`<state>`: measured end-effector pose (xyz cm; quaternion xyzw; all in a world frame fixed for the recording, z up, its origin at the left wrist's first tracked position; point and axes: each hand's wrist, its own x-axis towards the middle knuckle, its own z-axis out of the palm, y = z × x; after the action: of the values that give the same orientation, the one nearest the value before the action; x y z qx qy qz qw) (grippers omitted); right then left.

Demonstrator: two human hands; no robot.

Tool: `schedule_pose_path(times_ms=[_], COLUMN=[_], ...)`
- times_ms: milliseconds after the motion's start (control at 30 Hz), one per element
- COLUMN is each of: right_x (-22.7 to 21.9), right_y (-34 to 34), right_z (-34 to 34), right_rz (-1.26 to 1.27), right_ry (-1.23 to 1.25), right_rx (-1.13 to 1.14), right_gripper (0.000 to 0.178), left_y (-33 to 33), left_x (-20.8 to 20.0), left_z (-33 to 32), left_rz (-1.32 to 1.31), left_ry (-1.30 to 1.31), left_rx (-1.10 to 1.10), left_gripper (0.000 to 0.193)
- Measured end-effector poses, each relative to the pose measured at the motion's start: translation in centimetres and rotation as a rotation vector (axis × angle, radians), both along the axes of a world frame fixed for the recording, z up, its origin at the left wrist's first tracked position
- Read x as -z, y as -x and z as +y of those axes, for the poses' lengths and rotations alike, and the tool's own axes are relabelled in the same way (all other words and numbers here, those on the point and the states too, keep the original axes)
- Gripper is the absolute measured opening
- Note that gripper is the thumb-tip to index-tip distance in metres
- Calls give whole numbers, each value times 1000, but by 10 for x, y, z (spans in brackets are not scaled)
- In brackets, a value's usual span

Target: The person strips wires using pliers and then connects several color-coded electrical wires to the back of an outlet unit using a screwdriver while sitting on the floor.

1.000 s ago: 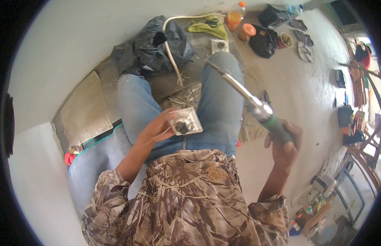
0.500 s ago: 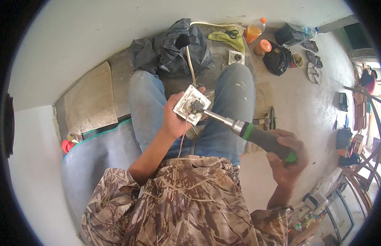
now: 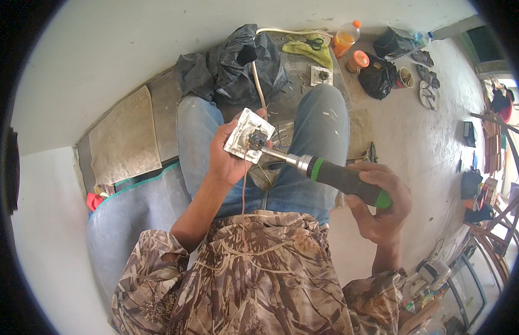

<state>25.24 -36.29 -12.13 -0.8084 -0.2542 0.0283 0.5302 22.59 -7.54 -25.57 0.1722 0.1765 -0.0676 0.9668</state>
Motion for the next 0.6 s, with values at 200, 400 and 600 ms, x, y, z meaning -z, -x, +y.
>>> schedule_pose_path(times_ms=[200,400,600], right_x=[2,2,-1], right_y=[-1,-5,-7], right_z=[-1,-3,3], right_rz=[-15,-36,52], right_ry=[-3,32,37], right_rx=[7,-20,-38], right_gripper=[36,37,41], left_y=[0,-2,-2], left_x=[-2,-5,-4], left_z=[1,1,2], left_rz=[0,34,86], left_ry=[-23,-107,-280], left_rx=[14,64,153], left_gripper=[42,46,49])
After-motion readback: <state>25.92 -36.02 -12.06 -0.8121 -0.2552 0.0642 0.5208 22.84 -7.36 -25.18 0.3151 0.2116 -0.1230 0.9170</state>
